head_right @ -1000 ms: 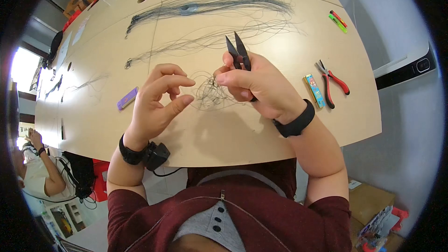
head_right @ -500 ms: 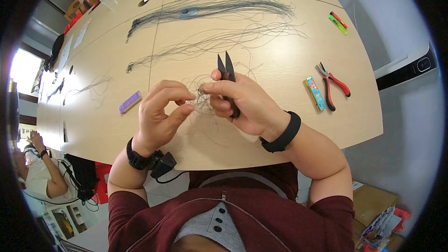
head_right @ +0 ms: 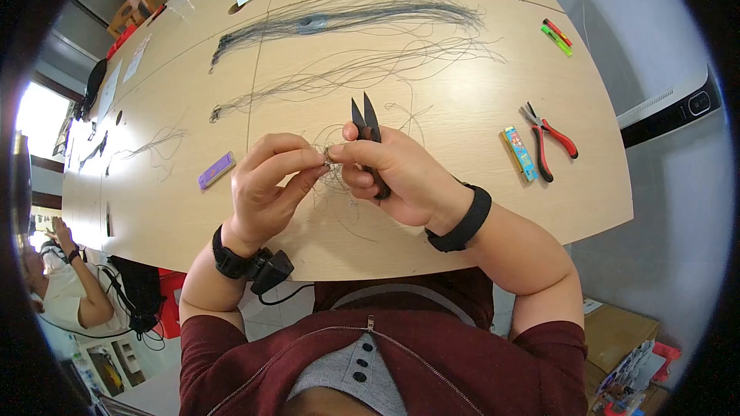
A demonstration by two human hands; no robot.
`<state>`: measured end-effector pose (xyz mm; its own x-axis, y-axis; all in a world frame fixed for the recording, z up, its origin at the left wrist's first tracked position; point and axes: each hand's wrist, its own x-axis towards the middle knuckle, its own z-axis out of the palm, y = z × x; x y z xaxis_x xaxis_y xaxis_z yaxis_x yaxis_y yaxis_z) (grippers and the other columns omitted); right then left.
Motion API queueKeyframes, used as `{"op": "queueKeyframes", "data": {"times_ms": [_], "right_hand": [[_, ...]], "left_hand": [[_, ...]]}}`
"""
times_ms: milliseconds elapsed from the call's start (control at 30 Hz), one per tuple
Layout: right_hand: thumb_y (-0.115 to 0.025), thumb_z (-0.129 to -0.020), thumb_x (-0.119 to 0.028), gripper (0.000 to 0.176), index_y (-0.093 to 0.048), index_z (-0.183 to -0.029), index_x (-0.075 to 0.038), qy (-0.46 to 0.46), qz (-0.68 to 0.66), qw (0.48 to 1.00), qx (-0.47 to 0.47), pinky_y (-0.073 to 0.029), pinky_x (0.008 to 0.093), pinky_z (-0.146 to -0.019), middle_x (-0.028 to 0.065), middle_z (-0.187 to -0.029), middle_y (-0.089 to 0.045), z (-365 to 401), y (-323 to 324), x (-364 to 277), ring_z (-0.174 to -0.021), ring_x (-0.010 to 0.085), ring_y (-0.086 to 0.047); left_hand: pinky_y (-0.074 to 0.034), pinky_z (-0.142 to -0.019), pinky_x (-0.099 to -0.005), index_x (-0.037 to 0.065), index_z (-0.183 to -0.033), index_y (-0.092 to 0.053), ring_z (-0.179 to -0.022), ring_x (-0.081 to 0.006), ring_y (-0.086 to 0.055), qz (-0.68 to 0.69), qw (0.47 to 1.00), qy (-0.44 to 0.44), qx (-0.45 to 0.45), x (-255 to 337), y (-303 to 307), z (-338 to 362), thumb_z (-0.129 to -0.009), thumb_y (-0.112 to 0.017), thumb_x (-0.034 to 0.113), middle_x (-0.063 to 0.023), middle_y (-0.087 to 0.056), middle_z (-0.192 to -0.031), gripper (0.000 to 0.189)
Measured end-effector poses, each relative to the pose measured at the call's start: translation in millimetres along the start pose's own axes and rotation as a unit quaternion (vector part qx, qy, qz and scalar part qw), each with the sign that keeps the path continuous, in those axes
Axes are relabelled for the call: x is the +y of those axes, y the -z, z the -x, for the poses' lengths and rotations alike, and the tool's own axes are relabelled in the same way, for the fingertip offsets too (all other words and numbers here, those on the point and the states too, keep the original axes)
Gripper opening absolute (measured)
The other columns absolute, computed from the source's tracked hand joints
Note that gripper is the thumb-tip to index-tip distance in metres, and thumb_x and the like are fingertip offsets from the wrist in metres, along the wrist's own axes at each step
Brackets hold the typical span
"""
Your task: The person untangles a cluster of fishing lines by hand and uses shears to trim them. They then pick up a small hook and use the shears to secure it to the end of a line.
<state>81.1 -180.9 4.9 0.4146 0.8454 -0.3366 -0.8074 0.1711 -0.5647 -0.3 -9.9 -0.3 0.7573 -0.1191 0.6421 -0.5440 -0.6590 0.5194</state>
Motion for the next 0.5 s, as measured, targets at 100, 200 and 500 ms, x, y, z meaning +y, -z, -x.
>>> {"op": "queueKeyframes", "data": {"times_ms": [100, 200, 500], "right_hand": [[-0.059, -0.083, -0.009, 0.016, -0.044, -0.084, -0.012, 0.002, 0.049, 0.999, 0.011, -0.026, 0.0194, -0.044, -0.0039, -0.061, -0.041, 1, -1, -2, -0.050, 0.0054, -0.037], [-0.060, -0.082, -0.010, 0.016, -0.045, -0.084, -0.010, 0.108, 0.170, 0.976, 0.085, -0.027, 0.0193, -0.044, -0.0026, -0.064, -0.045, 4, -7, -9, -0.051, 0.0049, -0.039], [-0.066, -0.077, -0.010, 0.018, -0.051, -0.085, -0.004, 0.205, 0.450, 0.865, 0.092, -0.039, 0.0205, -0.056, -0.0005, -0.073, -0.054, 8, -9, -2, -0.062, 0.0044, -0.046]], "left_hand": [[-0.046, -0.059, -0.0260, 0.002, -0.084, -0.061, -0.070, -0.0164, -0.057, 0.032, 0.998, 0.048, 0.011, 3, 1, -1, -0.071, -0.068, -0.004, -0.0076, -0.059, -0.082, 0.015], [-0.044, -0.062, -0.0250, 0.001, -0.081, -0.060, -0.071, -0.0159, -0.056, 0.078, 0.990, 0.113, 0.013, 3, 5, -3, -0.073, -0.065, -0.003, -0.0071, -0.058, -0.082, 0.011], [-0.045, -0.063, -0.0238, 0.000, -0.083, -0.059, -0.068, -0.0124, -0.055, 0.220, 0.958, 0.181, 0.026, 4, 7, 0, -0.076, -0.062, -0.003, -0.0055, -0.059, -0.081, 0.008]]}}
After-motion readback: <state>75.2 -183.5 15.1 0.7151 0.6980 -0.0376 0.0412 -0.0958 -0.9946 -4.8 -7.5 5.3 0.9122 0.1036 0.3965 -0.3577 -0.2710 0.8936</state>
